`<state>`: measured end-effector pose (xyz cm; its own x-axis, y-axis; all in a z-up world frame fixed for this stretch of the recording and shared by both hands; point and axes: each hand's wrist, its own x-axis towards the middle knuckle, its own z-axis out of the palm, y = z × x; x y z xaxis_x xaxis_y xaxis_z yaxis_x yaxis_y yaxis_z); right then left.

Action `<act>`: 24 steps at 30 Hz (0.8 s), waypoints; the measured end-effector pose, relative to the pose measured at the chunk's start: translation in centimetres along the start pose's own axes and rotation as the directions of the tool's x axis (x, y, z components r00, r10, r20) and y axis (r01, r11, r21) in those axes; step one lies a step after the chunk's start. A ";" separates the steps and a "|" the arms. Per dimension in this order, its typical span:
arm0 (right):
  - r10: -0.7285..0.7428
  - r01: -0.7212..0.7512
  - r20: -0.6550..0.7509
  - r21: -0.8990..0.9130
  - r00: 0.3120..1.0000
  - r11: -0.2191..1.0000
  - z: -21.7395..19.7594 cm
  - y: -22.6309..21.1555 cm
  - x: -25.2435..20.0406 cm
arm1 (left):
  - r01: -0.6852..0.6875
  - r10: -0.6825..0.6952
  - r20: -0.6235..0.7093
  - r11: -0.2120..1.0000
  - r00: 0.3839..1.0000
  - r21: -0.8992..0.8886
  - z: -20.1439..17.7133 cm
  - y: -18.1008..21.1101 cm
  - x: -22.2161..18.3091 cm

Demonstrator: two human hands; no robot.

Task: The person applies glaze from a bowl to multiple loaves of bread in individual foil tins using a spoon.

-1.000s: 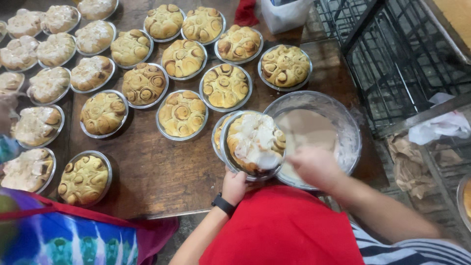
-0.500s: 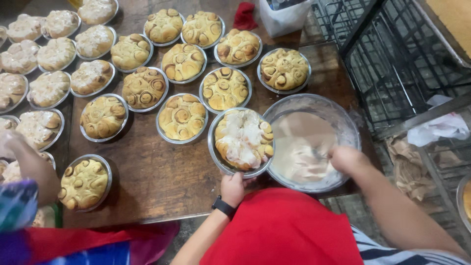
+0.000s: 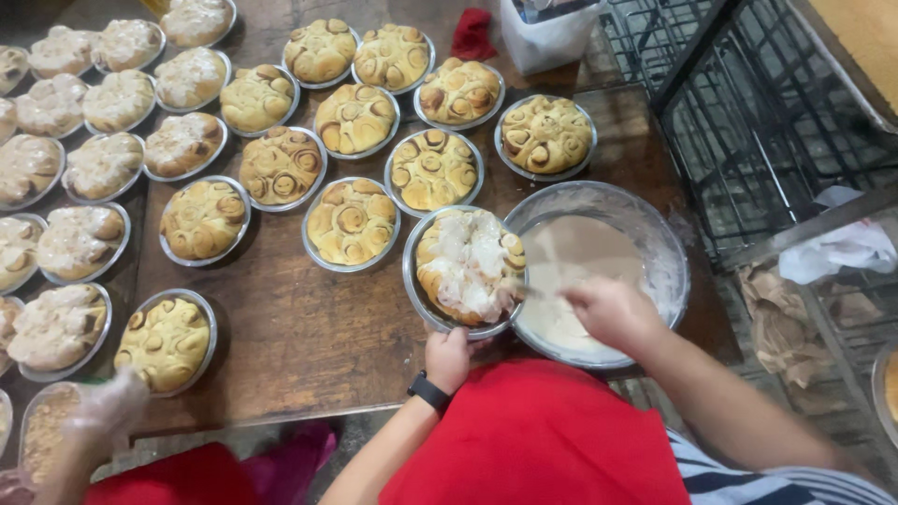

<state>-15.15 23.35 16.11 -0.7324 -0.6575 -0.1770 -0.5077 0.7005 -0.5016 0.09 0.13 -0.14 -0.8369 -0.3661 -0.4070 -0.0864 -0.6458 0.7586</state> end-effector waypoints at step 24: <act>0.412 -0.384 -0.012 -0.388 0.911 0.838 0.0 12.2 1.8 | 0.018 -0.022 -0.046 0.997 0.999 -0.072 0.0 1.2 -0.4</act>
<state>-22.67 30.74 9.67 -0.8817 -0.3075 -0.3579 -0.3206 0.9469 -0.0239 0.27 -0.46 0.91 -0.8088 -0.3827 -0.4465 -0.0628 -0.6988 0.7126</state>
